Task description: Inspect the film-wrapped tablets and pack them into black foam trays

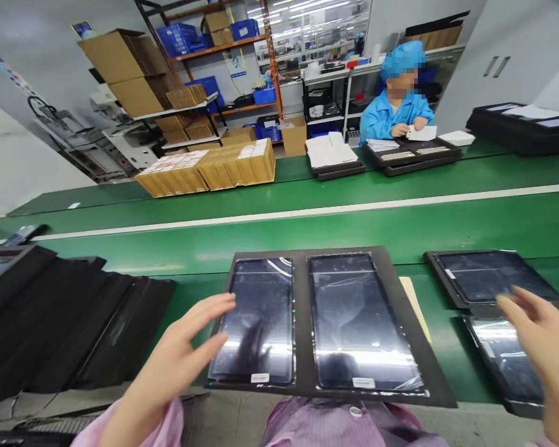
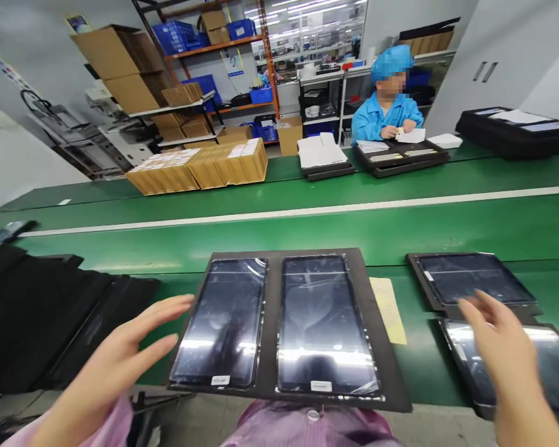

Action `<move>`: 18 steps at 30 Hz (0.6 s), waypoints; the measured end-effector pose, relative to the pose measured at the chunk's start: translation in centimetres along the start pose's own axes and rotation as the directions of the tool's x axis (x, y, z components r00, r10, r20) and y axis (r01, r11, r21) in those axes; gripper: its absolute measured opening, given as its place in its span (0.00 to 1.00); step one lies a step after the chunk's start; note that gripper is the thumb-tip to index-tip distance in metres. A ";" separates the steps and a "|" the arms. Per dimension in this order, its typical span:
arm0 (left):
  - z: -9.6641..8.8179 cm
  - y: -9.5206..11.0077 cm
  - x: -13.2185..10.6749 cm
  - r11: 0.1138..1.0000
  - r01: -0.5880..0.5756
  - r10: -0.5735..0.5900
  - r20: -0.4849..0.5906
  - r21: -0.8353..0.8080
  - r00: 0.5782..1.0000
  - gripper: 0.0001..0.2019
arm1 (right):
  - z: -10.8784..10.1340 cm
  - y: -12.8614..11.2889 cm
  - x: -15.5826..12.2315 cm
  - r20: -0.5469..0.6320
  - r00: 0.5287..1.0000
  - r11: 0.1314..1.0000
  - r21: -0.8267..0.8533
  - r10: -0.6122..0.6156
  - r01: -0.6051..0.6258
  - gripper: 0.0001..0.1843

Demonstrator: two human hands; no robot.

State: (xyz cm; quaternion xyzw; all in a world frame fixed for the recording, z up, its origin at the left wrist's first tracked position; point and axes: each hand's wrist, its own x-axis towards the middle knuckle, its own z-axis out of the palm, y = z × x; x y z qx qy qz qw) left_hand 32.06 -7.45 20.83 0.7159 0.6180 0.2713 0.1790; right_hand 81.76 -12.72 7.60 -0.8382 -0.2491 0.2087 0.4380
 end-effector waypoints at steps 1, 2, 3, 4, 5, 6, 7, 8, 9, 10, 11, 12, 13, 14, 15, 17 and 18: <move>0.1 -1.2 1.0 1.000 0.010 -0.009 0.087 -0.013 0.996 0.19 | 2.2 -3.3 -1.1 0.105 0.983 0.983 -0.095 -0.148 0.158 0.28; 0.4 -2.3 1.9 1.000 0.018 -0.014 0.143 -0.025 0.990 0.19 | 4.7 -6.5 -2.4 0.235 0.927 0.939 -0.114 -0.293 0.325 0.26; 0.8 -3.4 2.3 0.999 0.028 -0.020 0.192 -0.037 0.981 0.20 | 7.2 -9.3 -3.8 0.372 0.816 0.856 -0.095 -0.443 0.508 0.25; 1.3 -4.5 2.5 0.998 0.034 -0.022 0.225 -0.049 0.974 0.19 | 9.8 -11.6 -5.1 0.482 0.675 0.740 -0.077 -0.559 0.668 0.23; 1.8 -5.5 2.3 0.997 0.031 -0.011 0.279 -0.064 0.960 0.19 | 12.2 -13.3 -6.4 0.569 0.527 0.611 -0.054 -0.631 0.790 0.23; 2.1 -6.4 1.8 0.996 0.015 0.016 0.355 -0.085 0.935 0.19 | 14.5 -14.4 -7.5 0.640 0.401 0.498 -0.033 -0.655 0.866 0.23; 2.3 -7.3 1.2 0.994 -0.013 0.058 0.436 -0.107 0.898 0.20 | 16.4 -15.1 -8.4 0.700 0.305 0.408 -0.021 -0.646 0.913 0.23; 2.5 -8.0 0.5 0.991 -0.049 0.106 0.507 -0.124 0.855 0.21 | 18.1 -15.3 -9.1 0.743 0.241 0.336 -0.023 -0.624 0.942 0.24; 2.5 -8.7 -0.2 0.988 -0.089 0.147 0.560 -0.130 0.815 0.23 | 19.4 -15.1 -9.5 0.772 0.208 0.284 -0.038 -0.600 0.958 0.25; 2.6 -9.2 -0.8 0.984 -0.128 0.175 0.593 -0.122 0.786 0.25 | 20.4 -14.8 -9.8 0.789 0.198 0.247 -0.060 -0.582 0.967 0.26; 2.6 -9.7 -1.3 0.982 -0.161 0.189 0.604 -0.100 0.775 0.26 | 21.0 -14.4 -9.9 0.795 0.198 0.221 -0.083 -0.574 0.972 0.26; 2.6 -10.0 -1.7 0.978 -0.194 0.198 0.604 -0.073 0.772 0.26 | 21.4 -13.9 -9.8 0.793 0.203 0.205 -0.101 -0.574 0.974 0.27; 2.7 -10.3 -2.0 0.972 -0.227 0.213 0.605 -0.054 0.767 0.22 | 21.6 -13.6 -9.7 0.789 0.207 0.199 -0.111 -0.578 0.974 0.27; 2.8 -10.4 -2.2 0.963 -0.264 0.238 0.610 -0.050 0.756 0.17 | 21.7 -13.3 -9.5 0.785 0.210 0.200 -0.112 -0.583 0.973 0.26; 2.8 -10.6 -2.3 0.952 -0.300 0.271 0.615 -0.058 0.741 0.11 | 21.7 -13.1 -9.3 0.783 0.213 0.208 -0.109 -0.584 0.972 0.26; 2.9 -10.7 -2.2 0.927 -0.362 0.342 0.615 -0.098 0.711 0.07 | 21.5 -13.1 -9.1 0.778 0.224 0.233 -0.103 -0.587 0.967 0.26; 2.9 -10.7 -2.0 0.916 -0.382 0.375 0.608 -0.125 0.700 0.08 | 21.4 -13.2 -9.0 0.775 0.231 0.252 -0.097 -0.588 0.963 0.26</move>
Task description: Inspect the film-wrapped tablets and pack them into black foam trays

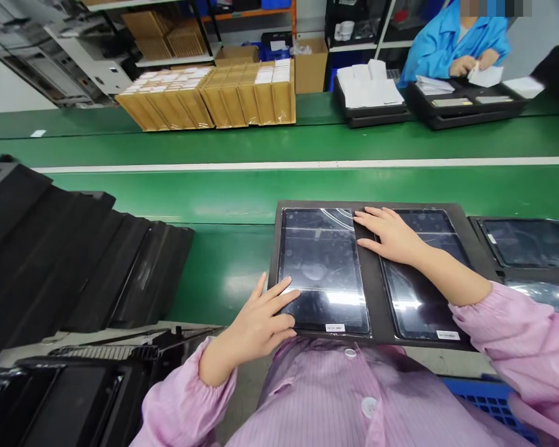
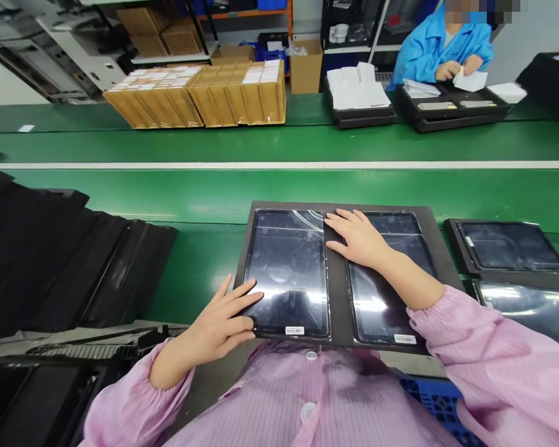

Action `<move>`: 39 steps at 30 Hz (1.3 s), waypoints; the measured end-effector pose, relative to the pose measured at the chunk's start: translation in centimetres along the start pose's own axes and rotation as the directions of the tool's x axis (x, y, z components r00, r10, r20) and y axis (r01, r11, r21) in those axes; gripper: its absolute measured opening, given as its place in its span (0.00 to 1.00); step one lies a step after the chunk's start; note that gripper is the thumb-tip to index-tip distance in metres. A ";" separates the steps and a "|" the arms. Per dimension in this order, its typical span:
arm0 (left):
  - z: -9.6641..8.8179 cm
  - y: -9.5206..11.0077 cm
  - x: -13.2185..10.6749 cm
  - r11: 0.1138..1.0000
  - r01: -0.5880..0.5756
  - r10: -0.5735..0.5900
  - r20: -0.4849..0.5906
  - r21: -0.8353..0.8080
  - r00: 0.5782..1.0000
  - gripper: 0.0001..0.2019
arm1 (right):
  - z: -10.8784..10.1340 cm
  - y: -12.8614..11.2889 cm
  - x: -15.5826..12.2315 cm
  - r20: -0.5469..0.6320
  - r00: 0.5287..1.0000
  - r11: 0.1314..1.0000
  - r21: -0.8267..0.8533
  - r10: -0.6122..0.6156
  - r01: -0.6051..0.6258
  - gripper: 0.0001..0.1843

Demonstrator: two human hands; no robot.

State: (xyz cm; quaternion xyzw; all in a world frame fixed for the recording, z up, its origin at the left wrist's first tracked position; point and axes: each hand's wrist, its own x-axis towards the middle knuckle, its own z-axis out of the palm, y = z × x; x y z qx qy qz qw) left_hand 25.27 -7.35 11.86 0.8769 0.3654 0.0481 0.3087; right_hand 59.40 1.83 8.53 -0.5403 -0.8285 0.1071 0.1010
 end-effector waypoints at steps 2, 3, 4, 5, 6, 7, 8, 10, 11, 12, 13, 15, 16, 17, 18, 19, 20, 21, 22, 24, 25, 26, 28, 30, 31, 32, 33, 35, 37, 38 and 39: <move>-0.1 -0.2 0.5 0.998 -0.055 0.054 -0.034 -0.027 0.998 0.11 | -0.5 -0.2 0.0 -0.009 1.000 0.998 0.067 0.021 -0.020 0.25; -0.2 -0.4 0.8 0.996 -0.080 0.077 -0.068 -0.043 0.995 0.11 | -0.8 -0.5 0.0 -0.019 0.999 0.993 0.115 0.041 -0.038 0.25; -0.3 -0.7 1.2 0.993 -0.104 0.096 -0.122 -0.059 0.988 0.11 | -1.2 -0.7 0.0 -0.037 0.997 0.983 0.171 0.072 -0.065 0.25; -0.4 -1.1 1.7 0.991 -0.112 0.094 -0.203 -0.076 0.975 0.11 | -1.6 -1.0 -0.1 -0.063 0.991 0.967 0.234 0.118 -0.100 0.24; -0.6 -1.7 2.3 0.991 -0.091 0.054 -0.320 -0.102 0.946 0.10 | -1.9 -1.3 -0.2 -0.095 0.980 0.944 0.300 0.176 -0.141 0.24; -1.0 -2.4 2.8 0.988 -0.038 -0.035 -0.458 -0.150 0.888 0.10 | -2.2 -1.6 -0.4 -0.124 0.963 0.912 0.369 0.239 -0.179 0.24; -1.4 -3.2 3.3 0.971 0.027 -0.167 -0.594 -0.237 0.787 0.09 | -2.5 -1.9 -0.6 -0.145 0.943 0.871 0.444 0.300 -0.209 0.23; -2.6 -5.0 4.2 0.844 0.081 -0.497 -0.717 -0.530 0.488 0.07 | -2.9 -2.3 -1.0 -0.157 0.902 0.763 0.602 0.402 -0.235 0.21; -3.3 -5.8 4.5 0.730 0.039 -0.651 -0.678 -0.682 0.341 0.06 | -3.0 -2.5 -1.1 -0.143 0.886 0.696 0.677 0.442 -0.239 0.20; -3.9 -6.4 4.7 0.605 -0.033 -0.763 -0.591 -0.796 0.260 0.06 | -3.1 -2.7 -1.3 -0.118 0.871 0.624 0.744 0.478 -0.241 0.19; -4.3 -6.9 4.7 0.494 -0.103 -0.831 -0.503 -0.864 0.236 0.07 | -3.2 -2.8 -1.4 -0.082 0.856 0.544 0.802 0.511 -0.248 0.18; -4.7 -7.0 4.2 0.383 -0.167 -0.869 -0.416 -0.909 0.270 0.09 | -3.4 -3.3 -1.3 0.022 0.824 0.369 0.887 0.566 -0.277 0.14; -4.5 -6.7 3.8 0.384 -0.175 -0.860 -0.421 -0.906 0.290 0.10 | -3.6 -3.6 -1.1 0.087 0.811 0.275 0.915 0.578 -0.294 0.12; -4.2 -6.2 3.4 0.394 -0.173 -0.842 -0.430 -0.903 0.327 0.12 | -3.7 -4.0 -0.9 0.156 0.799 0.181 0.932 0.580 -0.314 0.11; -3.7 -5.6 2.8 0.397 -0.170 -0.821 -0.432 -0.902 0.373 0.13 | -3.9 -4.4 -0.5 0.225 0.790 0.094 0.938 0.571 -0.335 0.10; -3.1 -4.9 2.2 0.404 -0.166 -0.803 -0.436 -0.900 0.407 0.14 | -4.0 -4.9 0.0 0.287 0.784 0.021 0.934 0.550 -0.357 0.11; -2.5 -4.2 1.7 0.417 -0.142 -0.770 -0.432 -0.898 0.470 0.14 | -4.2 -5.3 0.6 0.339 0.783 -0.034 0.925 0.522 -0.377 0.14; -1.9 -3.7 1.1 0.461 -0.113 -0.710 -0.442 -0.880 0.549 0.14 | -4.2 -5.7 1.2 0.376 0.784 -0.068 0.916 0.493 -0.396 0.18; -1.5 -3.2 0.7 0.554 -0.094 -0.592 -0.471 -0.827 0.653 0.13 | -4.3 -6.2 1.7 0.401 0.786 -0.076 0.906 0.471 -0.417 0.22; -0.8 -2.8 0.1 0.816 -0.176 -0.178 -0.530 -0.550 0.829 0.10 | -4.2 -7.0 2.6 0.421 0.778 0.011 0.877 0.466 -0.481 0.30; -0.6 -2.8 -0.1 0.895 -0.268 0.064 -0.493 -0.356 0.868 0.09 | -4.2 -7.5 2.9 0.410 0.777 0.110 0.849 0.478 -0.516 0.32; -0.3 -3.0 -0.1 0.915 -0.365 0.263 -0.432 -0.172 0.863 0.09 | -4.0 -8.1 2.9 0.373 0.785 0.244 0.808 0.494 -0.537 0.31; 0.1 -3.6 -0.2 0.878 -0.472 0.468 -0.352 0.080 0.810 0.10 | -3.8 -9.5 2.1 0.238 0.855 0.554 0.675 0.462 -0.487 0.25; 0.7 -4.3 -0.3 0.859 -0.479 0.510 -0.352 0.178 0.785 0.09 | -3.6 -11.0 0.3 0.132 0.965 0.799 0.541 0.227 -0.262 0.18; 1.0 -4.5 -0.4 0.856 -0.474 0.516 -0.355 0.205 0.779 0.09 | -3.7 -11.8 -0.8 0.129 0.991 0.850 0.517 0.036 -0.098 0.15; 1.1 -4.6 -0.5 0.852 -0.470 0.523 -0.356 0.230 0.774 0.09 | -3.8 -12.4 -2.0 0.146 0.974 0.838 0.541 -0.172 0.067 0.13; 1.2 -4.6 -0.5 0.849 -0.463 0.528 -0.352 0.256 0.773 0.08 | -4.1 -12.9 -3.1 0.155 0.921 0.772 0.604 -0.357 0.198 0.12; 0.8 -4.1 -0.7 0.838 -0.447 0.536 -0.322 0.312 0.780 0.07 | -4.8 -13.2 -5.0 0.120 0.831 0.598 0.750 -0.543 0.282 0.11; 0.1 -3.1 -0.8 0.829 -0.420 0.530 -0.282 0.368 0.800 0.05 | -5.6 -12.5 -6.4 0.068 0.877 0.521 0.825 -0.476 0.219 0.12; -0.4 -2.5 -0.7 0.831 -0.393 0.516 -0.278 0.394 0.810 0.05 | -5.9 -11.8 -6.9 0.053 0.927 0.537 0.827 -0.372 0.168 0.11; -0.7 -1.7 -0.4 0.836 -0.353 0.488 -0.276 0.421 0.828 0.07 | -6.1 -11.0 -7.4 0.040 0.970 0.574 0.812 -0.239 0.108 0.11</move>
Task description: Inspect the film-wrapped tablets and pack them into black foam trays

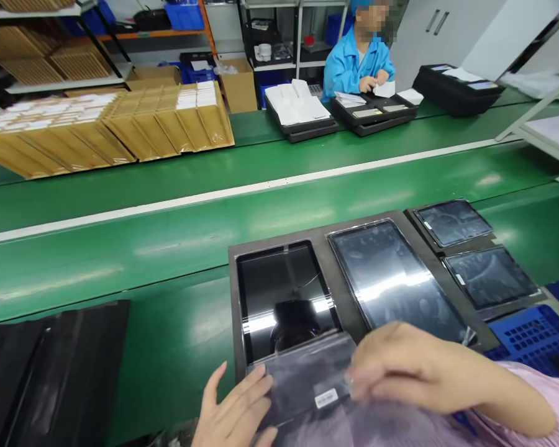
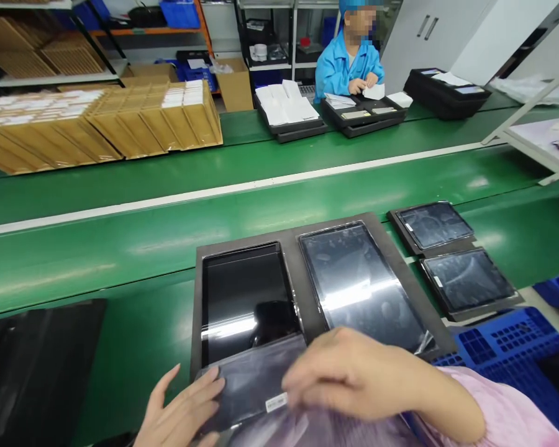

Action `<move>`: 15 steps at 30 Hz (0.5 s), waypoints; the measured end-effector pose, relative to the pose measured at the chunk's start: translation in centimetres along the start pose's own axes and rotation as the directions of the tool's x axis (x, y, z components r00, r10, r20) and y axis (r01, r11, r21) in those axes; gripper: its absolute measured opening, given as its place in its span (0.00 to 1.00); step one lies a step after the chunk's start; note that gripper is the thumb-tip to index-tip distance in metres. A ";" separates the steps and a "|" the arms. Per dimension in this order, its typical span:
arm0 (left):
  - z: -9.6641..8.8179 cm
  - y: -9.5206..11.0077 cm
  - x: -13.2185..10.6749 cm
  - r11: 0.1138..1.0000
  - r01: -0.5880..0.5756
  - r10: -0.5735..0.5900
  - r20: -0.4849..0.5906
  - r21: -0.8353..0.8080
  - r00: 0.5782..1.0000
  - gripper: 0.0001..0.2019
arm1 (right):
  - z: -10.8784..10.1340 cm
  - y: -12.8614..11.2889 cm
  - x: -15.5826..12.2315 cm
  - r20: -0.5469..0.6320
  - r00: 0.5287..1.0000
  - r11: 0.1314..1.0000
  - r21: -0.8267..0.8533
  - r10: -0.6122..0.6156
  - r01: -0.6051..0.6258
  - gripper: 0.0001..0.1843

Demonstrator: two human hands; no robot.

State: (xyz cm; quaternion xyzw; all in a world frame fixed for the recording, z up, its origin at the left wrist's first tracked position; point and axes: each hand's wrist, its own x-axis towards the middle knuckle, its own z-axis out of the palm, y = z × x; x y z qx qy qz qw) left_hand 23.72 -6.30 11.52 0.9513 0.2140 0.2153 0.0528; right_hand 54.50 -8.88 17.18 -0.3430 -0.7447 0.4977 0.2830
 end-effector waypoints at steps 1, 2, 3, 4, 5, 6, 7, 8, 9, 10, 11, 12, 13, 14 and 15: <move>-0.3 0.3 0.9 0.998 0.031 -0.032 0.017 0.048 0.999 0.09 | -0.7 0.4 -0.7 -0.130 0.989 0.997 -0.029 0.072 -0.077 0.12; -0.4 0.5 2.1 0.992 0.068 -0.072 0.042 0.104 0.996 0.11 | -1.4 0.9 -1.4 -0.255 0.957 0.987 -0.044 0.139 -0.155 0.13; -0.3 0.5 3.4 0.981 0.100 -0.114 0.078 0.164 0.990 0.13 | -2.0 1.5 -2.1 -0.363 0.911 0.973 -0.039 0.197 -0.226 0.15; -0.1 0.2 5.0 0.967 0.126 -0.157 0.126 0.221 0.980 0.13 | -2.7 2.1 -2.9 -0.448 0.860 0.960 -0.012 0.244 -0.278 0.17; 0.3 -0.4 6.7 0.951 0.149 -0.201 0.174 0.271 0.964 0.13 | -3.3 2.7 -3.6 -0.512 0.813 0.951 0.028 0.278 -0.308 0.18; 0.9 -1.2 8.5 0.939 0.164 -0.235 0.220 0.301 0.947 0.14 | -3.9 3.3 -4.4 -0.559 0.773 0.945 0.063 0.300 -0.321 0.19; 1.5 -2.2 10.3 0.929 0.188 -0.275 0.257 0.319 0.926 0.14 | -4.5 3.8 -5.3 -0.602 0.733 0.939 0.087 0.315 -0.332 0.19; 2.2 -3.2 12.1 0.911 0.233 -0.332 0.273 0.339 0.903 0.15 | -5.2 4.3 -6.1 -0.644 0.692 0.933 0.101 0.327 -0.346 0.20; 2.8 -4.0 13.7 0.883 0.286 -0.395 0.263 0.372 0.880 0.17 | -5.8 4.8 -7.0 -0.681 0.648 0.924 0.115 0.341 -0.366 0.20; 3.4 -4.4 15.1 0.856 0.332 -0.445 0.238 0.397 0.863 0.18 | -6.4 5.2 -7.9 -0.713 0.602 0.912 0.130 0.358 -0.388 0.21; 3.8 -4.3 16.4 0.851 0.345 -0.456 0.230 0.395 0.860 0.17 | -7.0 5.5 -8.8 -0.738 0.559 0.899 0.149 0.378 -0.412 0.21; 4.2 -3.6 17.3 0.879 0.320 -0.419 0.251 0.355 0.873 0.16 | -7.4 5.9 -9.8 -0.754 0.521 0.886 0.172 0.400 -0.430 0.21; 4.4 -2.3 18.0 0.928 0.253 -0.332 0.302 0.272 0.894 0.15 | -7.8 6.1 -10.6 -0.760 0.494 0.875 0.198 0.422 -0.442 0.20; 4.7 -0.5 18.5 0.976 0.154 -0.202 0.364 0.156 0.909 0.16 | -8.1 6.4 -11.4 -0.761 0.476 0.867 0.224 0.442 -0.446 0.20; 5.1 1.7 18.7 0.999 0.041 -0.044 0.422 0.016 0.905 0.17 | -8.3 6.7 -12.1 -0.756 0.466 0.862 0.251 0.459 -0.441 0.19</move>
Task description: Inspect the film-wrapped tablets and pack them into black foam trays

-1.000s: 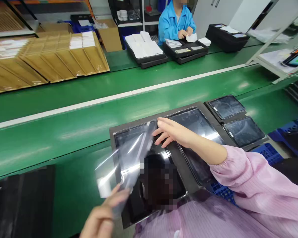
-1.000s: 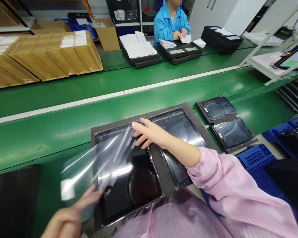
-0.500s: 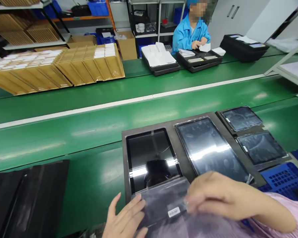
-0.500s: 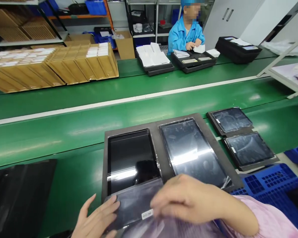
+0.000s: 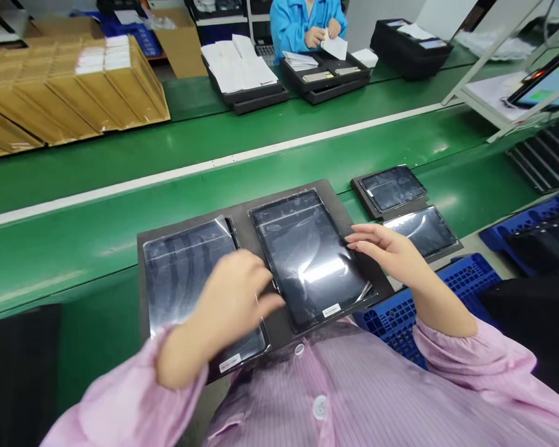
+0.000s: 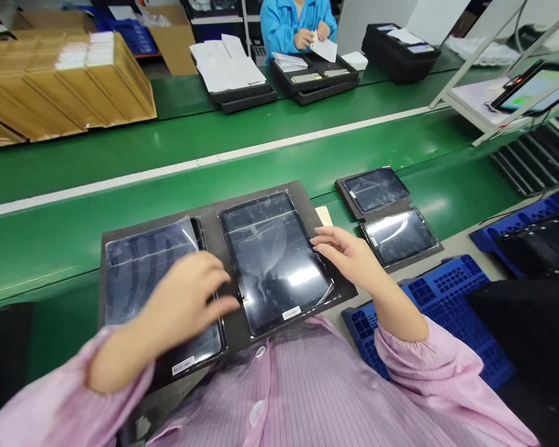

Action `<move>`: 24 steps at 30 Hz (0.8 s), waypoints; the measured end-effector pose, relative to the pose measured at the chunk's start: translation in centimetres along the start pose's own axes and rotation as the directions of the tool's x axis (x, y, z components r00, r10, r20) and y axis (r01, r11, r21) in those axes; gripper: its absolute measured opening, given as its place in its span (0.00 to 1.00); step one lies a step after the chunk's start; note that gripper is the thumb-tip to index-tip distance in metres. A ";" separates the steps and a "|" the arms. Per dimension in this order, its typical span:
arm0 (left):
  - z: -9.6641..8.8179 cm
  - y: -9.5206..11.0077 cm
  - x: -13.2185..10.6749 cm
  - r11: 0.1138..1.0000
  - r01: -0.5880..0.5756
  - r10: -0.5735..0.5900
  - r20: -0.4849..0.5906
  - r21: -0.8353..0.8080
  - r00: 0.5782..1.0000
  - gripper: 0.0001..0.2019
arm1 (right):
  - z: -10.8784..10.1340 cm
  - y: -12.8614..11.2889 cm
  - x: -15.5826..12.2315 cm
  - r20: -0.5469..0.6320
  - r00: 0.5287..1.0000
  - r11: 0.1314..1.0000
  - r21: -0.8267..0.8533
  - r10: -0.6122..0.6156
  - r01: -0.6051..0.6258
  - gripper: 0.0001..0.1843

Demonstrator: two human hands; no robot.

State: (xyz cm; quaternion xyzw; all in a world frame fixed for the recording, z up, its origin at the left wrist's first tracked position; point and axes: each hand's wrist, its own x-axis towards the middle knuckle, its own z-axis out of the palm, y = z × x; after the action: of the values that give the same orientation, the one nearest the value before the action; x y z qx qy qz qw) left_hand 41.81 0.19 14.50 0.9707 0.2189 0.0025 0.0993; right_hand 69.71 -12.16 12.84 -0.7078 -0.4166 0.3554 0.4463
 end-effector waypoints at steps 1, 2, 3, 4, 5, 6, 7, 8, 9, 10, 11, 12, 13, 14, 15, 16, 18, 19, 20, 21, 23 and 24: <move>0.4 2.2 0.2 0.990 -0.129 0.131 0.033 -0.053 0.991 0.20 | -0.5 0.4 0.0 0.007 1.000 1.000 0.025 0.014 -0.014 0.19; 0.9 4.4 0.4 0.976 -0.210 0.213 0.050 -0.062 0.976 0.21 | -0.9 0.7 0.0 0.016 1.000 0.998 0.050 0.021 -0.022 0.19; 1.4 6.2 0.7 0.968 -0.248 0.250 0.060 -0.043 0.966 0.21 | -1.2 1.0 0.1 0.026 0.999 0.997 0.072 0.023 -0.025 0.18; 2.0 7.7 1.0 0.966 -0.259 0.259 0.065 -0.010 0.964 0.21 | -1.4 1.2 0.2 0.035 0.999 0.996 0.087 0.019 -0.022 0.18; 2.5 8.8 1.4 0.967 -0.255 0.253 0.068 0.021 0.965 0.18 | -1.6 1.3 0.4 0.047 0.999 0.995 0.098 0.013 -0.018 0.18; 2.8 9.4 1.9 0.968 -0.247 0.244 0.070 0.042 0.967 0.15 | -1.7 1.3 0.7 0.063 0.998 0.994 0.105 0.008 -0.014 0.18; 3.0 9.7 2.4 0.969 -0.243 0.239 0.072 0.051 0.968 0.12 | -1.8 1.4 1.0 0.077 0.997 0.994 0.112 0.004 -0.012 0.18; 3.1 9.8 2.8 0.967 -0.247 0.243 0.074 0.054 0.967 0.09 | -1.8 1.4 1.4 0.092 0.996 0.992 0.123 0.002 -0.013 0.18; 3.2 9.6 3.2 0.963 -0.263 0.258 0.076 0.055 0.963 0.07 | -1.9 1.4 1.8 0.108 0.994 0.991 0.136 0.002 -0.017 0.18; 3.1 9.4 3.4 0.958 -0.281 0.276 0.078 0.056 0.958 0.05 | -1.9 1.4 2.3 0.125 0.992 0.989 0.148 0.004 -0.022 0.18; 3.1 9.2 3.6 0.954 -0.295 0.291 0.081 0.056 0.953 0.04 | -1.9 1.4 2.8 0.143 0.990 0.987 0.158 0.005 -0.028 0.18; 3.1 8.9 3.6 0.952 -0.301 0.296 0.084 0.056 0.952 0.04 | -1.9 1.4 3.4 0.164 0.987 0.986 0.165 0.007 -0.035 0.18; 3.2 8.7 3.6 0.952 -0.301 0.295 0.088 0.054 0.951 0.05 | -1.8 1.3 4.1 0.186 0.983 0.986 0.164 0.010 -0.041 0.19; 3.3 8.5 3.5 0.955 -0.293 0.288 0.090 0.050 0.953 0.05 | -1.7 1.2 5.0 0.205 0.979 0.988 0.151 0.010 -0.042 0.19; 3.4 8.4 3.4 0.959 -0.279 0.274 0.087 0.047 0.958 0.06 | -1.4 1.0 5.9 0.219 0.976 0.992 0.126 0.005 -0.033 0.18; 3.5 8.4 3.4 0.963 -0.265 0.262 0.073 0.045 0.962 0.07 | -1.1 0.8 6.9 0.221 0.975 0.996 0.085 -0.010 -0.009 0.17; 3.8 8.4 3.4 0.966 -0.254 0.253 0.022 0.039 0.967 0.07 | -0.2 0.0 9.3 0.201 0.976 0.994 -0.055 -0.086 0.099 0.16; 3.9 8.3 3.4 0.967 -0.254 0.254 -0.013 0.031 0.967 0.07 | 0.3 -0.4 10.5 0.188 0.971 0.973 -0.147 -0.148 0.177 0.15; 3.9 8.3 3.5 0.969 -0.247 0.248 -0.055 0.022 0.967 0.08 | 0.9 -0.9 11.7 0.183 0.959 0.935 -0.243 -0.216 0.257 0.16; 3.8 8.2 3.5 0.973 -0.230 0.230 -0.103 0.014 0.968 0.08 | 1.4 -1.3 12.9 0.195 0.941 0.883 -0.336 -0.276 0.328 0.16; 3.6 7.6 3.4 0.988 -0.154 0.151 -0.206 0.005 0.967 0.07 | 2.4 -1.9 14.9 0.268 0.904 0.764 -0.485 -0.333 0.425 0.16; 3.5 7.2 3.2 0.995 -0.104 0.099 -0.266 -0.004 0.959 0.07 | 2.9 -2.1 15.8 0.312 0.891 0.714 -0.535 -0.330 0.452 0.15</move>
State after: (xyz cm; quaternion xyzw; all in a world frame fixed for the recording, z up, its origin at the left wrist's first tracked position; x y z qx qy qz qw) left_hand 47.94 -5.51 12.31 0.9706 0.1802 0.1394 0.0776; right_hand 72.95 3.63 11.70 -0.6683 -0.6885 0.1708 0.2243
